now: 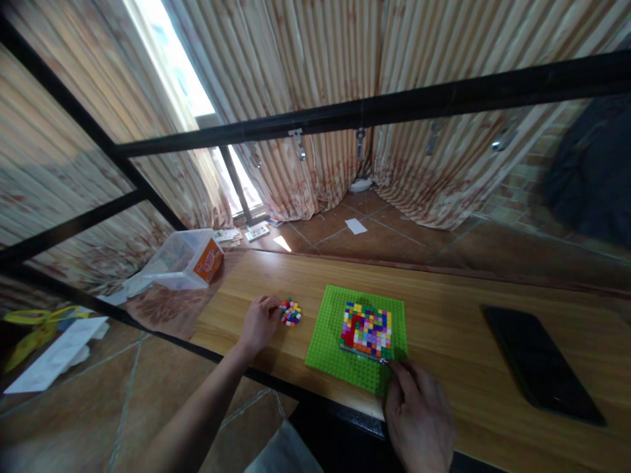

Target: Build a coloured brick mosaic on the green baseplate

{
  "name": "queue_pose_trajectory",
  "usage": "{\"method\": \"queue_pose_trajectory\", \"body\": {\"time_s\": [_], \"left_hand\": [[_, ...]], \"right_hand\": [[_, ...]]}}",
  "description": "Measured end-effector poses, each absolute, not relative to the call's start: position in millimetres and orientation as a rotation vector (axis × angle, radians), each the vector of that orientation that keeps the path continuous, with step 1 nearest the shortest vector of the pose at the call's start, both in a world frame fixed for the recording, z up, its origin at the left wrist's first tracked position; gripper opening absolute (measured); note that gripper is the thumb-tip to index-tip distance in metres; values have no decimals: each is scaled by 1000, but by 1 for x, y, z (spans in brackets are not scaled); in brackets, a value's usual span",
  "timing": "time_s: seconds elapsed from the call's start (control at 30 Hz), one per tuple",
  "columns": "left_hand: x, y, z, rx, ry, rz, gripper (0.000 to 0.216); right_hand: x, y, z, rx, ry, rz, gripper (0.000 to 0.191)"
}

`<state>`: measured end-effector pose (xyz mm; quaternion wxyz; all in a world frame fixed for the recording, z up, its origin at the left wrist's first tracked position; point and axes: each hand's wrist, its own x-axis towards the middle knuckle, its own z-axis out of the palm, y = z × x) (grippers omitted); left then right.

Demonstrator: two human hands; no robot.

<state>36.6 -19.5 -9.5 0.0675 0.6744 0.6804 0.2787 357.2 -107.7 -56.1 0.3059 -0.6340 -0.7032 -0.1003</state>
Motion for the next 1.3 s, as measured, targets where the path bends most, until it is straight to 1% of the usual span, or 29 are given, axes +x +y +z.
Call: {"method": "queue_pose_trajectory", "body": {"time_s": [0.17,0.27,0.33,0.5,0.63,0.8,1.0,1.13,1.3], "left_hand": [[34,-25,-11,1700,1961,1082,10],[37,-28,-6,1485,1803,1252,8],[45,-31,2,1463,1684,1279,10],[88,-43,29,1752,1485,1143,12],[129,-45,39,1957,1402,1031,16],[163,-33,40,2186,1415,852,17],[180,-23,38,2395,1495,667,17],[184,-22,35,2441,1529,636,18],[187,-22,33,2435,1566,650,11]], "right_hand": [[356,-108,-57,-1682,-1840,-252,32],[356,-107,-57,-1676,-1834,-247,31],[355,-107,-57,-1679,-1833,-244,30],[354,-107,-54,-1711,-1825,-202,28],[353,-108,-54,-1726,-1816,-174,28],[352,-109,-54,-1740,-1826,-117,28],[351,-109,-51,-1738,-1822,-95,28],[351,-109,-51,-1738,-1817,-86,28],[351,-109,-52,-1741,-1821,-82,28]]}}
